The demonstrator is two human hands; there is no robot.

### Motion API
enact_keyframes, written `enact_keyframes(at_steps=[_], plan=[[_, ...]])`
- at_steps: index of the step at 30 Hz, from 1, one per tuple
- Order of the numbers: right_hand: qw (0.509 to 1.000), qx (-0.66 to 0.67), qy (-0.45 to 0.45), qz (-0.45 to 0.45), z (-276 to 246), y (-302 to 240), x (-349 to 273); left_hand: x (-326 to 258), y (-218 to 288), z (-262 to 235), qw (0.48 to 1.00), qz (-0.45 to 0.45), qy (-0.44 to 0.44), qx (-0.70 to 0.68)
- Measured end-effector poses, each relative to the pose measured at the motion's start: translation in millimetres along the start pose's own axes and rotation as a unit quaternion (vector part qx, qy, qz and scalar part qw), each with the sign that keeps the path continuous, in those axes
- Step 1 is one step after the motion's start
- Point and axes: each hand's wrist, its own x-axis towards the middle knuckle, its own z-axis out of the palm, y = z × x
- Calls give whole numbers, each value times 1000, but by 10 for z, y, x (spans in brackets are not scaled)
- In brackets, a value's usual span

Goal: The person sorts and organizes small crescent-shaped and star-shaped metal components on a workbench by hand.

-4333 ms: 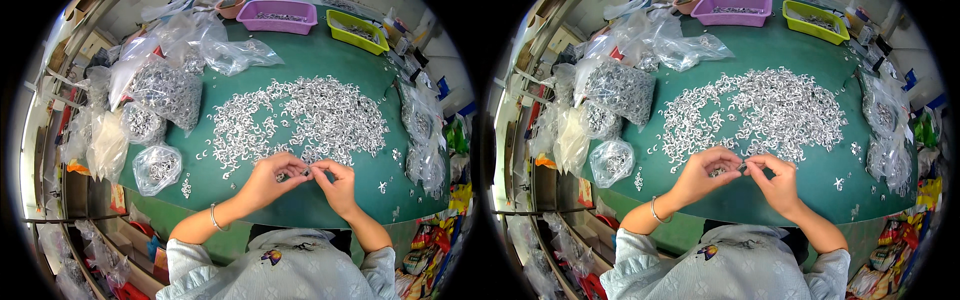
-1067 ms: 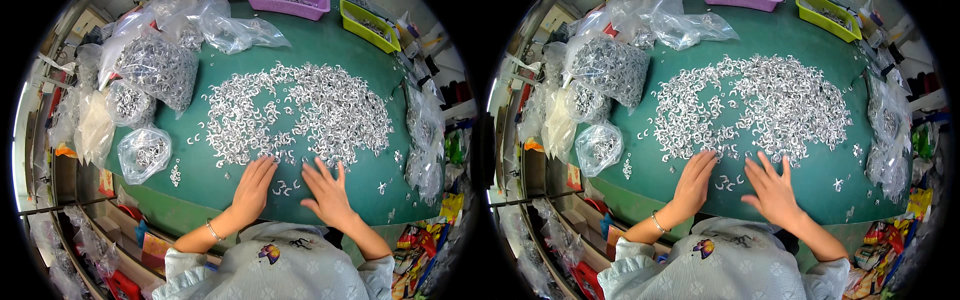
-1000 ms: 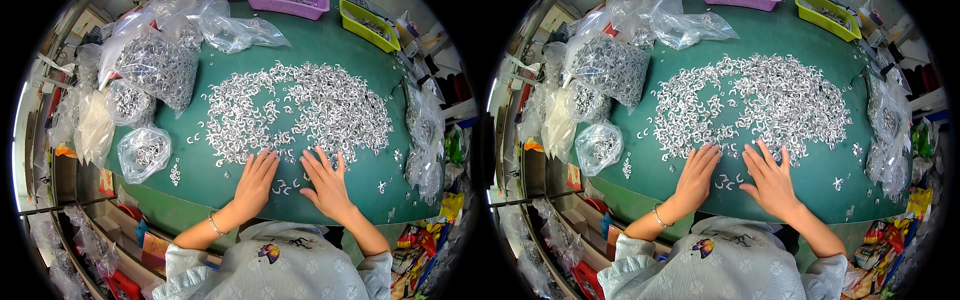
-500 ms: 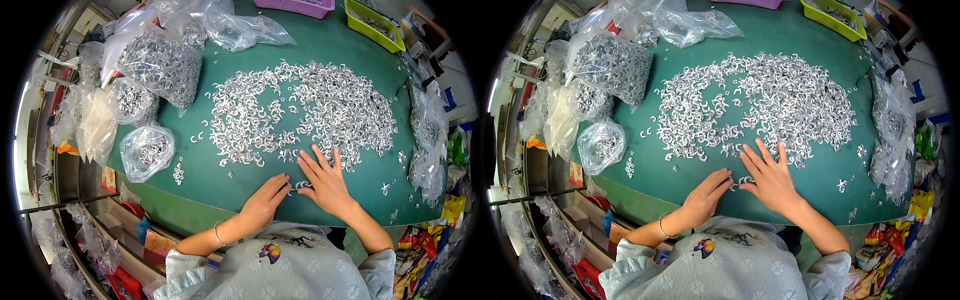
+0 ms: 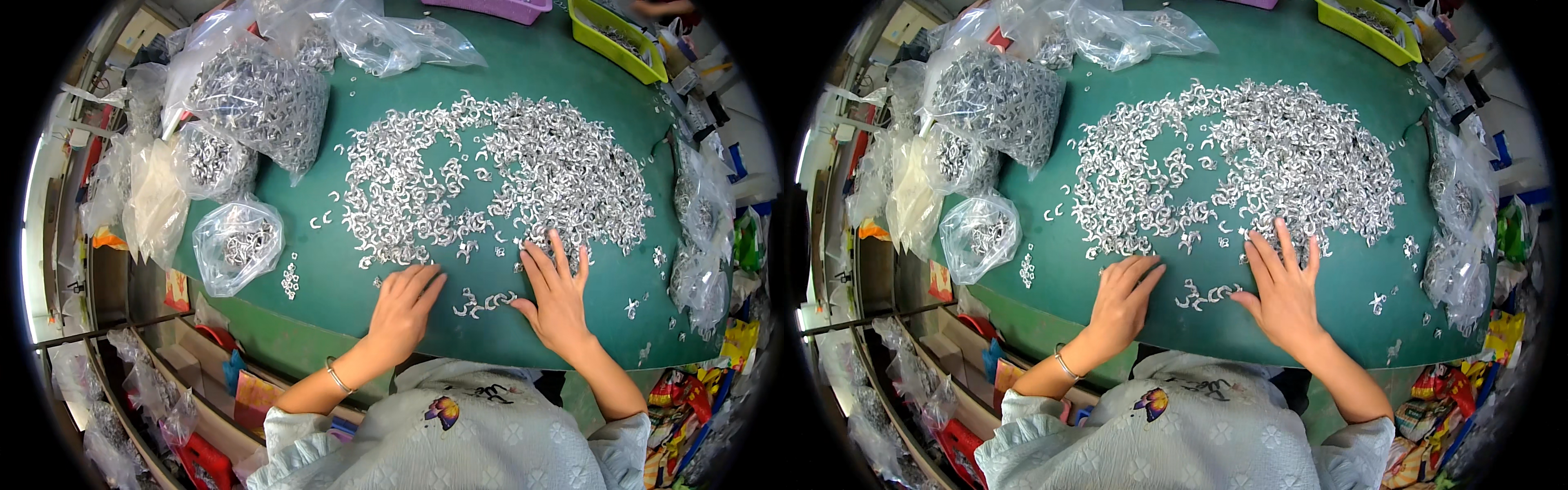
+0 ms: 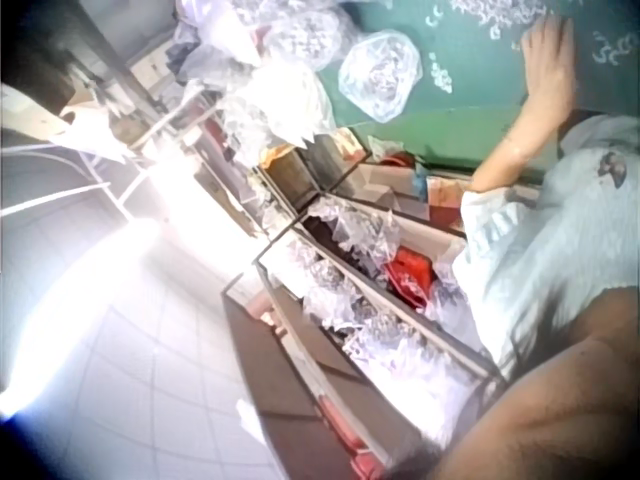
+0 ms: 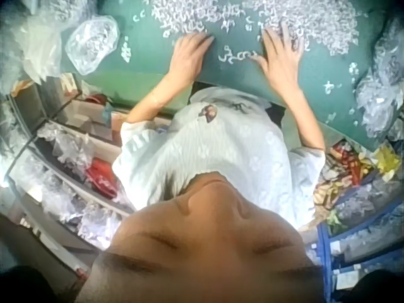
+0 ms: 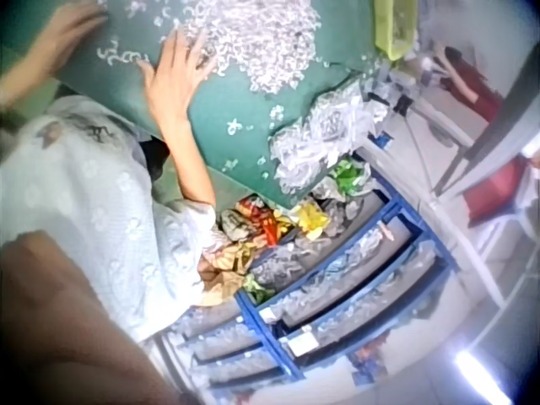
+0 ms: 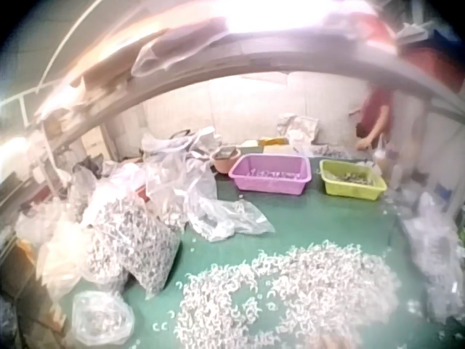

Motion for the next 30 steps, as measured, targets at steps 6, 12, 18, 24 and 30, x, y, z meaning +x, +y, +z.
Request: enact_keyframes(at_steps=[6, 12, 18, 24, 30], plan=[[996, 24, -13, -87, 35, -95, 107, 253, 61, 82, 996, 62, -45, 42], [998, -1, 50, -43, 84, 61, -90, 126, 14, 78, 996, 46, 1, -77], [995, 31, 2, -90, 49, -136, 218, 98, 111, 173, 994, 32, -27, -101], [983, 128, -34, -128, -119, -199, 105, 134, 180, 107, 994, -3, 14, -106], [988, 72, -39, -129, -33, -213, 196, 138, 72, 32, 1000, -16, 17, -13]])
